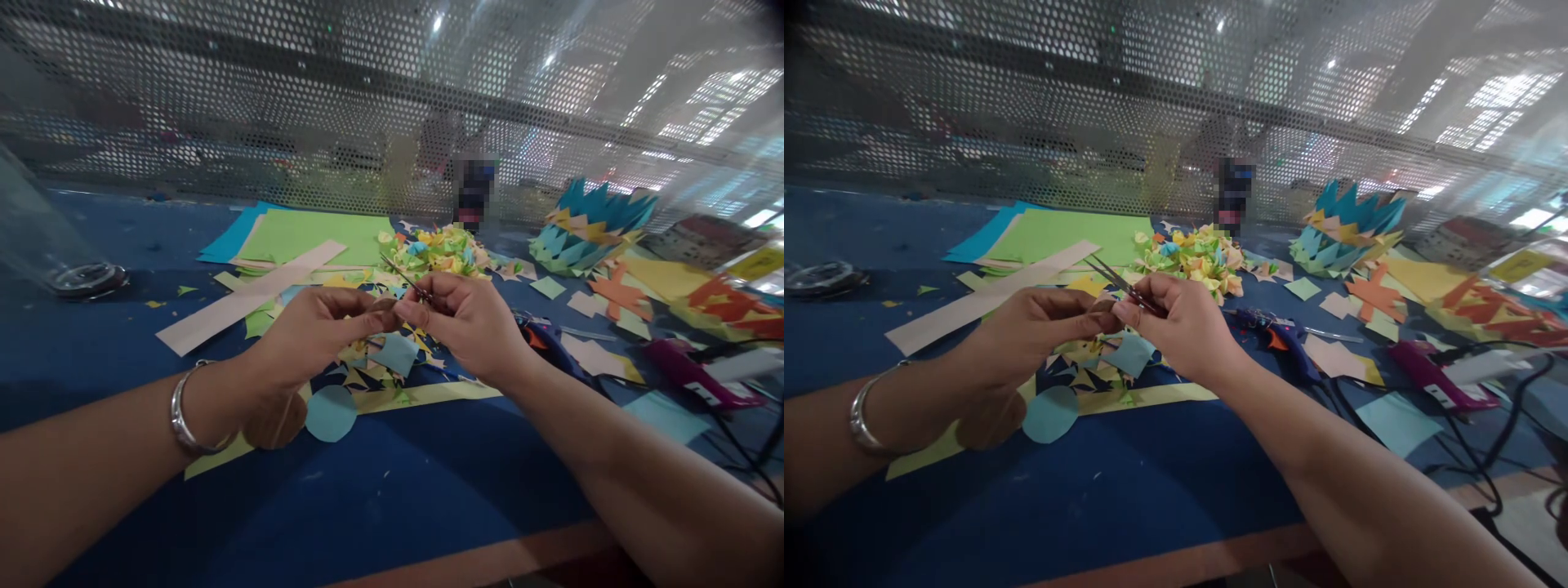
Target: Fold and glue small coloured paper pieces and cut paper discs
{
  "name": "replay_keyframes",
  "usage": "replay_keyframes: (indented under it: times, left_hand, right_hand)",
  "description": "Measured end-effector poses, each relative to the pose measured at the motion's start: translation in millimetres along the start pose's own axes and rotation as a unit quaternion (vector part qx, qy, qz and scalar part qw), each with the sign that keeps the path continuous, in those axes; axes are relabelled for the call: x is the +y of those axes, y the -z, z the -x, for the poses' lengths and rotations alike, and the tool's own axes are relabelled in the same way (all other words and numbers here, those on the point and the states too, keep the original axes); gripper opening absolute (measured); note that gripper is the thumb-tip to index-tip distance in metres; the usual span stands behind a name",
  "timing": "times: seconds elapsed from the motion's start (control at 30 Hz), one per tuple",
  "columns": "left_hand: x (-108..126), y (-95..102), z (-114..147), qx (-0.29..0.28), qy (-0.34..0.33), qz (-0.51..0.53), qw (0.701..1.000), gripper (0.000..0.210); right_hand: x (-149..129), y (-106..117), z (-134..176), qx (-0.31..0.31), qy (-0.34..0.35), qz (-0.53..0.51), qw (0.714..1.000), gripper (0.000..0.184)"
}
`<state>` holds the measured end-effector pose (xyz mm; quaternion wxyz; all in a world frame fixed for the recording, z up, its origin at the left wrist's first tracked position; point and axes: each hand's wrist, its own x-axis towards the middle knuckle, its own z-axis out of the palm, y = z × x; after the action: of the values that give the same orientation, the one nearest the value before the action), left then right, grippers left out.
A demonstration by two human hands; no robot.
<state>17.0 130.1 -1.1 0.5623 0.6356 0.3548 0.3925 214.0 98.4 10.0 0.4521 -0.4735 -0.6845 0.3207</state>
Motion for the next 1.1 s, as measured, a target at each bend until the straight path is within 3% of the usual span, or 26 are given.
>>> replay_keyframes:
  times: [0.17, 0.33, 0.63, 1.1]
  left_hand:
    - [1.0, -5.4, 4.0, -0.021, 0.046, 0.065, 0.997, 0.02]
    - [1.3, -4.3, 1.3, -0.009, 0.013, 0.06, 0.998, 0.017]
    - [-1.2, 1.5, 0.2, -0.034, -0.033, 0.053, 0.997, 0.016]
    - [-2.7, 3.7, 0.3, -0.058, -0.053, 0.032, 0.996, 0.014]
  right_hand:
    - [-1.0, -1.9, 0.6, 0.025, 0.016, -0.015, 0.999, 0.042]
    - [3.8, 0.1, 1.6, 0.002, 0.01, -0.039, 0.999, 0.044]
    - [1.8, 4.8, 3.4, -0.034, -0.027, -0.034, 0.998, 0.048]
    - [1.0, 11.0, 4.4, -0.067, 0.005, 0.03, 0.997, 0.046]
